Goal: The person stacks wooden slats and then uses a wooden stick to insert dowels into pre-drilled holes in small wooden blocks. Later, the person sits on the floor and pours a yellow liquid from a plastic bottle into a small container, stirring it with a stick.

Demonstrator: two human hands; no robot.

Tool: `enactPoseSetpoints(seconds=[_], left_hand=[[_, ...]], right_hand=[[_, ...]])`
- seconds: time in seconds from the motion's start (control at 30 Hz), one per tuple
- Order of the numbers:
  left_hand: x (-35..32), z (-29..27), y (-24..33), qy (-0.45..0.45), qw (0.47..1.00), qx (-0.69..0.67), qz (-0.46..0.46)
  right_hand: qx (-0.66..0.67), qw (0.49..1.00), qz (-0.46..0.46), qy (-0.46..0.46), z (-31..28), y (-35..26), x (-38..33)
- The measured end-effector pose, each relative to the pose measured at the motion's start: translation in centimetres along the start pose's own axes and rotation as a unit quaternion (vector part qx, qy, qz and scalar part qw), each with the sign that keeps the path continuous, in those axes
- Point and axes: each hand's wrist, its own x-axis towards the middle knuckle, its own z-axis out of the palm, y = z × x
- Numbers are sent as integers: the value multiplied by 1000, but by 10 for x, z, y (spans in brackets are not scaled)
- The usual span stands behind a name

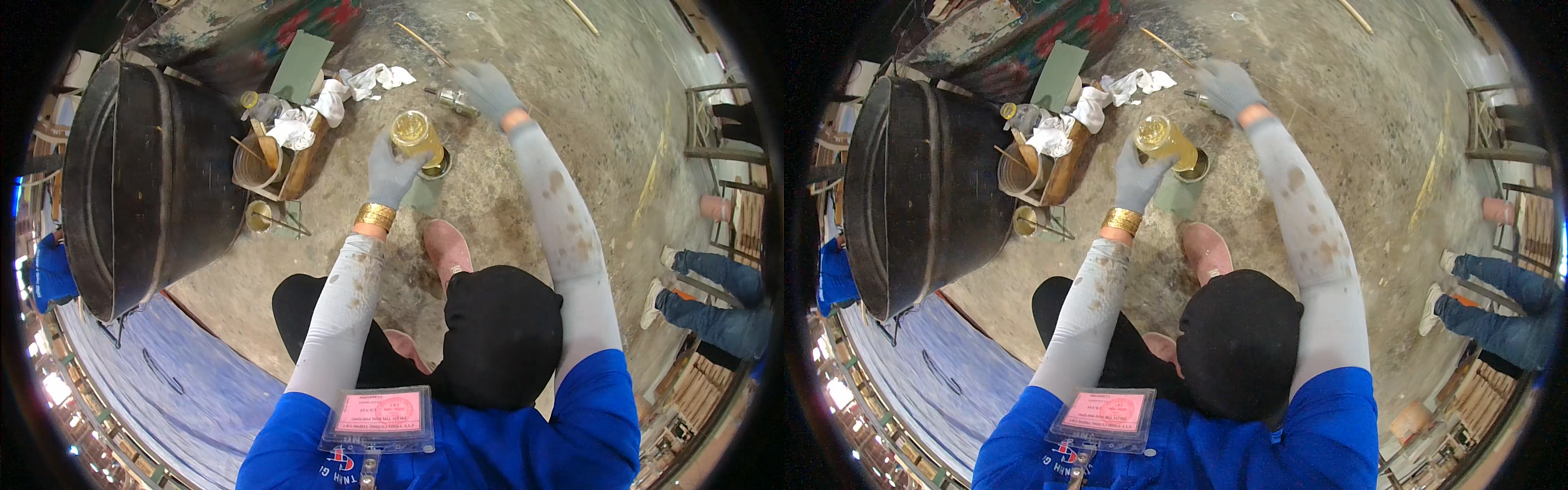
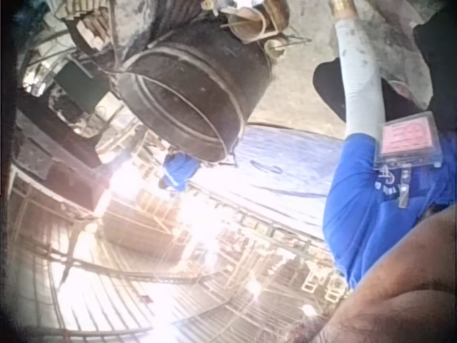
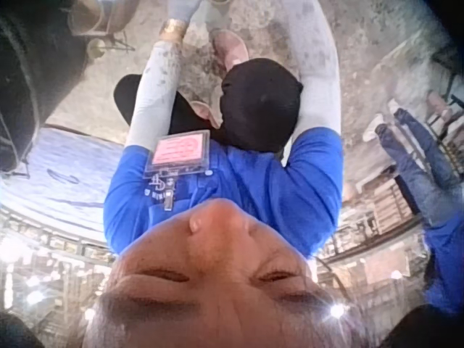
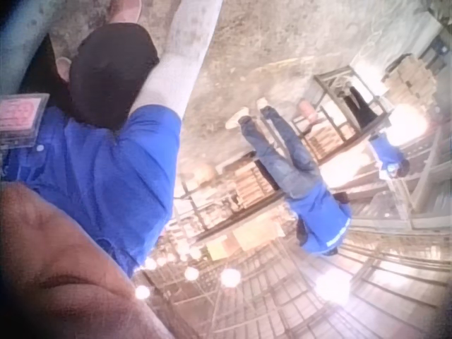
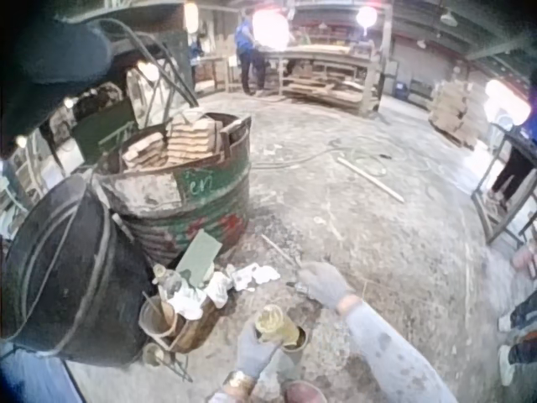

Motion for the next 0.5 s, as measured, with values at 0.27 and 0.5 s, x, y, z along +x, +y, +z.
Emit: enactPoseSetpoints(seconds=[0.27,0.5], left_hand=[[7,-10,-7,171,972,-157,-25],[5,-23,-18,267,925,-253,-94]], right_hand=[[106,961,254,24,54,98,-179],[222,927,295,66,91,95,-202]])
